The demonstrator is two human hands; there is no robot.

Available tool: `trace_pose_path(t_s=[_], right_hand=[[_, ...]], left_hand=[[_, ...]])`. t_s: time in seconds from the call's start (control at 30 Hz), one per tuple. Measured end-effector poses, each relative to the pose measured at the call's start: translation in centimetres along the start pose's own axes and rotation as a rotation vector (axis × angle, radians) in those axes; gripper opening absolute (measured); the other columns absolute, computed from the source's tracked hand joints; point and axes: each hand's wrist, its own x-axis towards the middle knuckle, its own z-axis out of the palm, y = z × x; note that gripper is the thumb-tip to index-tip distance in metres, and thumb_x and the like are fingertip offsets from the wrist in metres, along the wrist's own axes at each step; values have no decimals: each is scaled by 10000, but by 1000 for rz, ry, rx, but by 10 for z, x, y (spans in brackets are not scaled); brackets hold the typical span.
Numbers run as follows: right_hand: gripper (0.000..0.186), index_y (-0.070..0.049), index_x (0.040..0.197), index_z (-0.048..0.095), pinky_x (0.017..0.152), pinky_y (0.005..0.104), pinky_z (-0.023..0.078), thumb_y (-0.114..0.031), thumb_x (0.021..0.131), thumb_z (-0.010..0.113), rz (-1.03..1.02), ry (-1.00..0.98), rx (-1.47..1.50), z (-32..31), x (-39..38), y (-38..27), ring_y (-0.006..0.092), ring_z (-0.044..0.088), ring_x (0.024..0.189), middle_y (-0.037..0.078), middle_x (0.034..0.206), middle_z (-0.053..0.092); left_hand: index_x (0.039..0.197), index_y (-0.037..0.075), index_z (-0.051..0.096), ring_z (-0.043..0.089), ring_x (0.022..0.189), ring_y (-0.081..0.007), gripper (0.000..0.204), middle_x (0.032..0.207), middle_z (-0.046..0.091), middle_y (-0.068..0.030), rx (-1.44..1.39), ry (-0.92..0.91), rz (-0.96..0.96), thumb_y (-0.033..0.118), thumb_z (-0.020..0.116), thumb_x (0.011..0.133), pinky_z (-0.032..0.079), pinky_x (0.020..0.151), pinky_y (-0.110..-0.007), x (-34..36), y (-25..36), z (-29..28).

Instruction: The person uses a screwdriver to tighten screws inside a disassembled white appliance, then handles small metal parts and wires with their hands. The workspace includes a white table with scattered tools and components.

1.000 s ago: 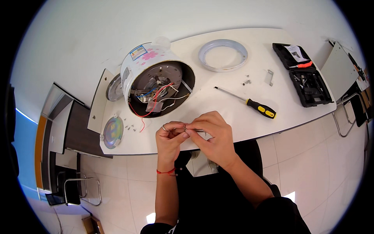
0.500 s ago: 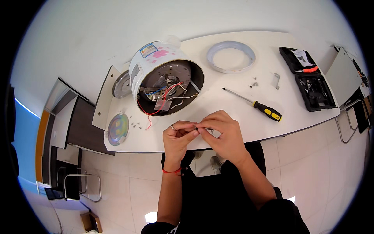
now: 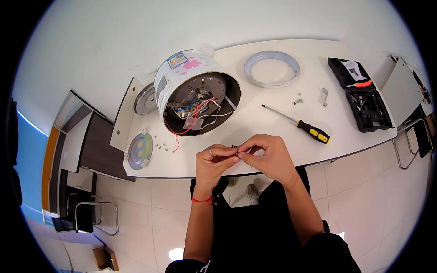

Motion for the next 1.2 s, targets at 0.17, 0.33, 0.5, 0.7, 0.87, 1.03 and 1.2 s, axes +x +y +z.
trace_pose_path(t_s=[0.17,0.33,0.5,0.7,0.87,1.03,1.2], right_hand=[[96,35,983,709,824,283,528,62,891,717,-18,-23,9,1,-4,5,134,653,863,69,927,703],[74,5,1047,659,872,278,491,1,1000,602,-148,102,-62,5,-3,10,120,597,905,39,947,630],[141,-2,1104,657,879,271,491,-83,1077,545,-19,230,82,6,0,15,117,590,919,28,969,623],[160,21,1176,659,883,260,508,-63,1052,601,36,217,127,-2,1,22,115,626,926,35,996,668],[128,25,1129,676,881,259,508,-32,1016,652,-5,199,167,9,-6,5,108,644,960,44,1011,696],[111,12,1088,698,891,287,515,-32,989,673,-143,129,-88,13,-10,-3,157,671,969,77,1021,719],[148,6,1096,706,884,334,522,-45,957,699,-228,104,-183,16,-9,-5,238,688,958,116,1020,723]], left_hand=[[1013,-31,769,731,982,-188,212,1054,734,-134,57,5,-2,-141,796,833,612,884,-296,-1,3,0],[1018,-24,766,729,993,-188,210,1067,739,-132,26,52,18,-131,797,840,605,897,-302,-1,1,-1],[1028,-17,763,728,1009,-187,213,1081,747,-134,13,65,3,-129,791,849,596,904,-302,-1,1,0],[1049,-16,752,725,1035,-183,229,1103,753,-132,55,81,-30,-138,778,857,592,920,-307,0,0,-2],[1069,-21,741,720,1052,-181,239,1112,747,-131,9,79,-18,-138,771,863,591,931,-299,0,-2,-2],[1061,-18,740,718,1060,-190,231,1135,734,-136,10,70,20,-143,762,868,592,937,-299,-1,-3,-3],[1064,-14,742,719,1062,-204,235,1150,728,-146,11,69,53,-149,752,872,594,942,-305,-1,-3,-3]])
